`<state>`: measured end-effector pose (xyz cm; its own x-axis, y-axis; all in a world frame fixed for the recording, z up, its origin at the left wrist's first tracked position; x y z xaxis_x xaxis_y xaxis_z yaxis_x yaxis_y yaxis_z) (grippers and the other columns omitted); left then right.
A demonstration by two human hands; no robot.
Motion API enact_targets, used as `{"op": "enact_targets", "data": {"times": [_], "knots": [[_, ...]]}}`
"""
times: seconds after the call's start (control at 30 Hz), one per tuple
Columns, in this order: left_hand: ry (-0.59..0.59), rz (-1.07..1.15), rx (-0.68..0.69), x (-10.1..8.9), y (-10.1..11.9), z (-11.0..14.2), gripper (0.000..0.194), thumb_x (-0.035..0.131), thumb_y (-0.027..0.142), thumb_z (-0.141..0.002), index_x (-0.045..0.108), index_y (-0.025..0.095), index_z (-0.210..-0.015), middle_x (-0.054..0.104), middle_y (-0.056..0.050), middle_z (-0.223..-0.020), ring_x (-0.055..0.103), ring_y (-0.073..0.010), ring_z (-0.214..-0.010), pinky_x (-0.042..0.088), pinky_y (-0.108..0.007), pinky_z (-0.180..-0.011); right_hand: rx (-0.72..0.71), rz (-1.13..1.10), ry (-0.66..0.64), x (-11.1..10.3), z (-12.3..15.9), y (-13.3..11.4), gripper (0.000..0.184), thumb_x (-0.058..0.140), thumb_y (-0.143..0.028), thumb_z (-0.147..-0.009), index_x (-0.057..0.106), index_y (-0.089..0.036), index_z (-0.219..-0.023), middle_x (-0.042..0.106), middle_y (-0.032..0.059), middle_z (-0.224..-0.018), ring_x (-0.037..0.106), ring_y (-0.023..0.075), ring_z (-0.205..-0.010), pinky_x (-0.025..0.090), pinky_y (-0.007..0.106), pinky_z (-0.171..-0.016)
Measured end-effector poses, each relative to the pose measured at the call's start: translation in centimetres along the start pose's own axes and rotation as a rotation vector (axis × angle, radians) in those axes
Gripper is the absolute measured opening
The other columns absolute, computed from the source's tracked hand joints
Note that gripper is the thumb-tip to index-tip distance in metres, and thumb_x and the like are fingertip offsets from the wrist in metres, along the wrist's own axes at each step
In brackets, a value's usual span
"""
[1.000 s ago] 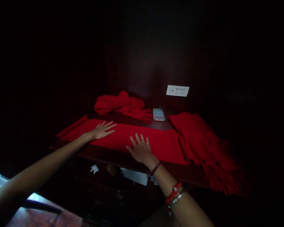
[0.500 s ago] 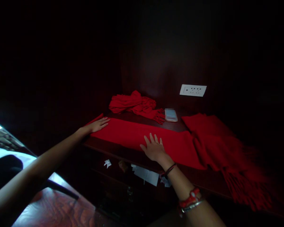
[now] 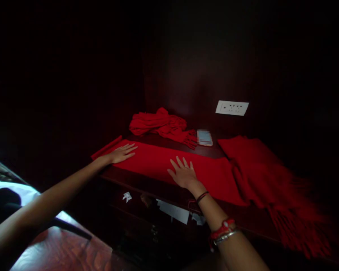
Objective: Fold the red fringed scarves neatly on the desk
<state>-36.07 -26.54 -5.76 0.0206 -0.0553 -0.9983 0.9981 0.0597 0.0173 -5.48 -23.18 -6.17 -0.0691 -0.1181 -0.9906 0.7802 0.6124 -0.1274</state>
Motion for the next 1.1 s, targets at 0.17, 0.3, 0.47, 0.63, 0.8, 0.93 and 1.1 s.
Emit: {"op": "enact_targets", "data": {"times": [0.17, 0.3, 0.47, 0.63, 0.8, 0.93, 1.1], "knots": [[-0.016, -0.082, -0.111, -2.3, 5.6, -1.4, 0.05, 0.029, 0.039, -0.081, 0.035, 0.016, -0.124, 0.021, -0.01, -0.135, 0.013, -0.0325, -0.123, 0.015, -0.052, -0.094, 0.128, -0.006, -0.041, -0.7, 0.8, 2.6, 0.062, 0.011, -0.057, -0.079, 0.012, -0.025, -0.132, 0.005, 0.0046, -0.139, 0.002, 0.0234, -0.125, 0.005, 0.043, -0.099], [0.157, -0.023, 0.103, -2.4, 14.6, -2.9, 0.054, 0.02, 0.047, -0.082, 0.027, 0.022, -0.128, 0.014, -0.004, -0.138, 0.012, -0.0276, -0.124, 0.019, -0.048, -0.095, 0.126, -0.018, -0.016, -0.8, 0.7, 2.0, 0.061, 0.012, -0.055, -0.08, 0.013, -0.024, -0.132, 0.005, 0.0064, -0.139, 0.001, 0.0239, -0.125, 0.005, 0.043, -0.099], [0.045, 0.019, 0.131, 0.7, 16.3, -3.7, 0.056, 0.017, 0.054, -0.08, 0.016, 0.03, -0.13, 0.01, -0.001, -0.138, 0.01, -0.0266, -0.124, 0.014, -0.045, -0.097, 0.146, -0.014, -0.008, -0.9, 2.5, 4.5, 0.06, 0.008, -0.054, -0.081, 0.013, -0.023, -0.132, 0.006, 0.0051, -0.139, 0.002, 0.0199, -0.125, 0.004, 0.039, -0.1], [0.066, 0.018, 0.143, 0.9, 14.9, -3.9, 0.056, 0.018, 0.054, -0.08, 0.017, 0.03, -0.13, 0.01, -0.001, -0.138, 0.011, -0.0272, -0.124, 0.015, -0.044, -0.097, 0.308, 0.027, -0.019, -1.5, 4.9, 10.4, 0.06, 0.01, -0.054, -0.081, 0.012, -0.022, -0.133, 0.005, 0.0059, -0.139, 0.002, 0.0201, -0.125, 0.005, 0.038, -0.1], [0.082, 0.019, 0.139, 0.8, 15.2, -3.9, 0.055, 0.02, 0.053, -0.079, 0.018, 0.03, -0.13, 0.013, -0.001, -0.138, 0.013, -0.0275, -0.124, 0.017, -0.044, -0.097, 0.405, 0.055, -0.061, -2.3, 6.4, 13.6, 0.063, 0.012, -0.053, -0.082, 0.013, -0.016, -0.133, 0.007, 0.0089, -0.138, 0.002, 0.0189, -0.125, 0.008, 0.036, -0.1], [0.08, 0.017, 0.134, 0.9, 15.2, -4.0, 0.056, 0.018, 0.054, -0.079, 0.017, 0.03, -0.13, 0.012, -0.001, -0.138, 0.012, -0.027, -0.124, 0.017, -0.044, -0.097, 0.304, 0.003, 0.031, -2.4, 6.6, 11.4, 0.066, 0.011, -0.055, -0.081, 0.018, -0.014, -0.132, 0.013, 0.012, -0.137, 0.006, 0.0215, -0.125, 0.011, 0.038, -0.099], [0.066, 0.009, 0.127, 0.8, 15.3, -3.9, 0.055, 0.018, 0.053, -0.08, 0.017, 0.03, -0.13, 0.011, -0.001, -0.138, 0.012, -0.0269, -0.124, 0.016, -0.044, -0.097, 0.125, -0.084, 0.031, -2.0, 6.5, 8.1, 0.066, 0.014, -0.059, -0.079, 0.02, -0.019, -0.131, 0.013, 0.0082, -0.138, 0.006, 0.0248, -0.125, 0.008, 0.046, -0.098]]}}
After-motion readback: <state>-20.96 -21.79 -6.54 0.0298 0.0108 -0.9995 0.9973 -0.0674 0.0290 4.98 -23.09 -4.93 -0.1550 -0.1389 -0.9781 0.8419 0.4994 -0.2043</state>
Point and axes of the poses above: each hand's wrist, its own z-axis away from the middle knuckle, its own x-axis out of the palm, y = z × x, the point moved 4 cm from there along -z, towards the middle knuckle
